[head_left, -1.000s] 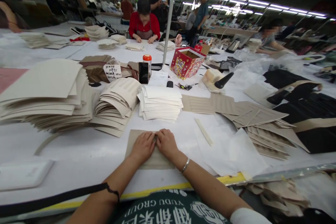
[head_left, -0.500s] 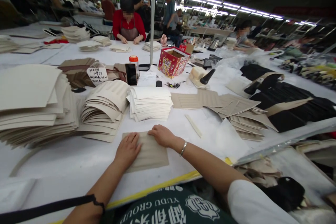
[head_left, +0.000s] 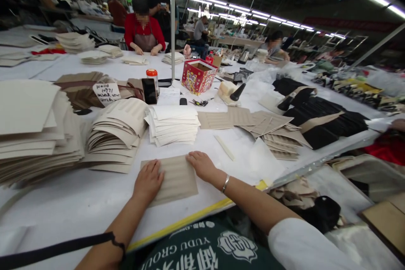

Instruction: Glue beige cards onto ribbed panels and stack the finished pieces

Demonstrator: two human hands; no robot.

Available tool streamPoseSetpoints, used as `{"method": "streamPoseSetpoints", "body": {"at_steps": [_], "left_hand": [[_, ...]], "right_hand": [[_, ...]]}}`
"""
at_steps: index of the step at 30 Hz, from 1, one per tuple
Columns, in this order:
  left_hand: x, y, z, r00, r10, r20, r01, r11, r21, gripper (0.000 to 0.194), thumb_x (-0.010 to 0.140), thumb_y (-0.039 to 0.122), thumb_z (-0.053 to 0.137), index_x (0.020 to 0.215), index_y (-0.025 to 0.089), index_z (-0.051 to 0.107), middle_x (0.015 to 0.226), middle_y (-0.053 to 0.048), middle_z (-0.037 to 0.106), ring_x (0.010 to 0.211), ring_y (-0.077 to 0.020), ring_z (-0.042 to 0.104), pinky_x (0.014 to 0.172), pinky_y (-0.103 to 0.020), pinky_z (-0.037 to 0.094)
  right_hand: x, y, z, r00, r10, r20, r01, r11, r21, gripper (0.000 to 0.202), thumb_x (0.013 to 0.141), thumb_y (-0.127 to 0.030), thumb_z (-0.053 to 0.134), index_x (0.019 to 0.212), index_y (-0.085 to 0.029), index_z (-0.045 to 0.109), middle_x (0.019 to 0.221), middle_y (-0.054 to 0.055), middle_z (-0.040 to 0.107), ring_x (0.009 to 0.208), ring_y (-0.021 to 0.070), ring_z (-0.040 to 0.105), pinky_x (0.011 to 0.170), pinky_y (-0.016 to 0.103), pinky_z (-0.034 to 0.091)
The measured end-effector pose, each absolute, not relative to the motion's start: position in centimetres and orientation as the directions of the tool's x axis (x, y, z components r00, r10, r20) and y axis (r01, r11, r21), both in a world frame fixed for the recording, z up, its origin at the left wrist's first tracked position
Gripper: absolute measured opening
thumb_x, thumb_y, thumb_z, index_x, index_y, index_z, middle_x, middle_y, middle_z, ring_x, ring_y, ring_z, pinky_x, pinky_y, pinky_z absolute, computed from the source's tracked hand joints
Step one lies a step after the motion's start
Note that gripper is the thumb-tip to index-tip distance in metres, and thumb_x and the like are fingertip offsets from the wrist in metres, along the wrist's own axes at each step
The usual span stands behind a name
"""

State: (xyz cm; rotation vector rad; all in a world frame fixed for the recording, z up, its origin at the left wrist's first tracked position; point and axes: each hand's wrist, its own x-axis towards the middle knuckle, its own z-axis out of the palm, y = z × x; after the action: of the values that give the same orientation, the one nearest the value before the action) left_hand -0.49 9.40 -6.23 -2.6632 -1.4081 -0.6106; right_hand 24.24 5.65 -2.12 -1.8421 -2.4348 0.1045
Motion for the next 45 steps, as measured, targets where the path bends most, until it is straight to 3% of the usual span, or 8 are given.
{"method": "streamPoseSetpoints", "body": {"at_steps": [9,15,18,22,26,32,39,45], "left_hand": [[0.0,9.4,-5.8,0.486,0.798,0.356,0.839,-0.540,0.065,0.042,0.086,0.034,0.034,0.110,0.007,0.057,0.115,-0.018,0.059,0.107,-0.0275,0.052,0.095,-0.041,0.040],[-2.0,10.2,-6.1,0.430,0.800,0.418,0.847,-0.518,0.121,0.050,0.086,0.039,0.029,0.106,0.003,0.058,0.111,-0.021,0.060,0.106,-0.0280,0.052,0.097,-0.040,0.037],[-3.3,10.4,-6.6,0.474,0.809,0.347,0.846,-0.528,0.075,0.055,0.083,0.041,0.028,0.116,0.005,0.055,0.122,-0.018,0.056,0.114,-0.0300,0.048,0.099,-0.046,0.033],[-3.7,8.9,-5.4,0.459,0.879,0.130,0.886,-0.464,0.008,0.059,0.081,0.042,0.031,0.131,0.014,0.044,0.138,-0.008,0.043,0.127,-0.0305,0.036,0.102,-0.051,0.025],[-2.8,7.6,-3.9,0.365,0.931,0.015,0.931,-0.364,-0.032,0.057,0.083,0.043,0.034,0.135,0.019,0.040,0.143,-0.003,0.034,0.132,-0.0298,0.026,0.104,-0.053,0.017],[-2.5,7.0,-3.9,0.313,0.950,0.005,0.950,-0.313,0.004,0.056,0.085,0.046,0.037,0.136,0.024,0.036,0.145,-0.003,0.031,0.132,-0.0272,0.027,0.106,-0.049,0.016],[-2.5,6.8,-3.5,0.294,0.955,-0.031,0.956,-0.293,0.012,0.057,0.085,0.048,0.037,0.137,0.024,0.035,0.146,-0.004,0.030,0.132,-0.0280,0.026,0.106,-0.049,0.016],[-1.8,6.6,-3.3,0.255,0.966,-0.038,0.966,-0.253,0.052,0.053,0.087,0.046,0.032,0.137,0.027,0.035,0.145,-0.002,0.030,0.132,-0.0279,0.026,0.105,-0.054,0.014]], "right_hand": [[22.3,-3.0,-2.2,-0.385,0.923,-0.016,0.923,0.385,-0.020,0.030,0.082,-0.009,0.044,0.109,-0.013,0.056,0.112,0.013,0.057,0.101,0.0237,0.054,0.085,0.038,0.044],[31.5,3.2,2.5,0.401,0.912,-0.080,0.912,-0.406,-0.054,0.027,0.087,-0.022,0.044,0.111,-0.012,0.051,0.114,0.016,0.053,0.089,0.0217,0.061,0.069,0.031,0.047],[35.3,6.5,2.6,0.491,0.831,-0.262,0.836,-0.534,-0.126,0.036,0.077,-0.027,0.060,0.108,-0.010,0.054,0.109,0.018,0.057,0.096,0.0248,0.060,0.074,0.030,0.046],[37.0,8.0,2.0,0.436,0.831,-0.347,0.836,-0.516,-0.187,0.026,0.064,-0.018,0.068,0.087,-0.009,0.061,0.090,0.015,0.065,0.090,0.0258,0.062,0.069,0.027,0.047],[35.5,8.0,2.2,0.367,0.854,-0.370,0.829,-0.480,-0.286,0.011,0.072,-0.016,0.056,0.081,-0.010,0.060,0.075,0.012,0.067,0.069,0.0203,0.065,0.056,0.023,0.047],[26.8,8.0,1.4,0.235,0.942,-0.239,0.462,-0.324,-0.825,0.021,0.074,-0.018,0.053,0.094,-0.012,0.049,0.071,0.006,0.066,0.054,0.0138,0.063,0.045,0.018,0.047],[22.3,8.8,0.6,0.230,0.972,-0.047,0.681,-0.196,-0.705,0.014,0.075,-0.019,0.049,0.087,-0.014,0.054,0.065,0.004,0.066,0.058,0.0131,0.063,0.055,0.018,0.045],[21.4,3.1,1.5,0.086,0.987,-0.139,0.736,-0.157,-0.658,0.012,0.073,-0.014,0.045,0.072,-0.016,0.057,0.056,0.001,0.063,0.057,0.0116,0.061,0.058,0.018,0.043]]}}
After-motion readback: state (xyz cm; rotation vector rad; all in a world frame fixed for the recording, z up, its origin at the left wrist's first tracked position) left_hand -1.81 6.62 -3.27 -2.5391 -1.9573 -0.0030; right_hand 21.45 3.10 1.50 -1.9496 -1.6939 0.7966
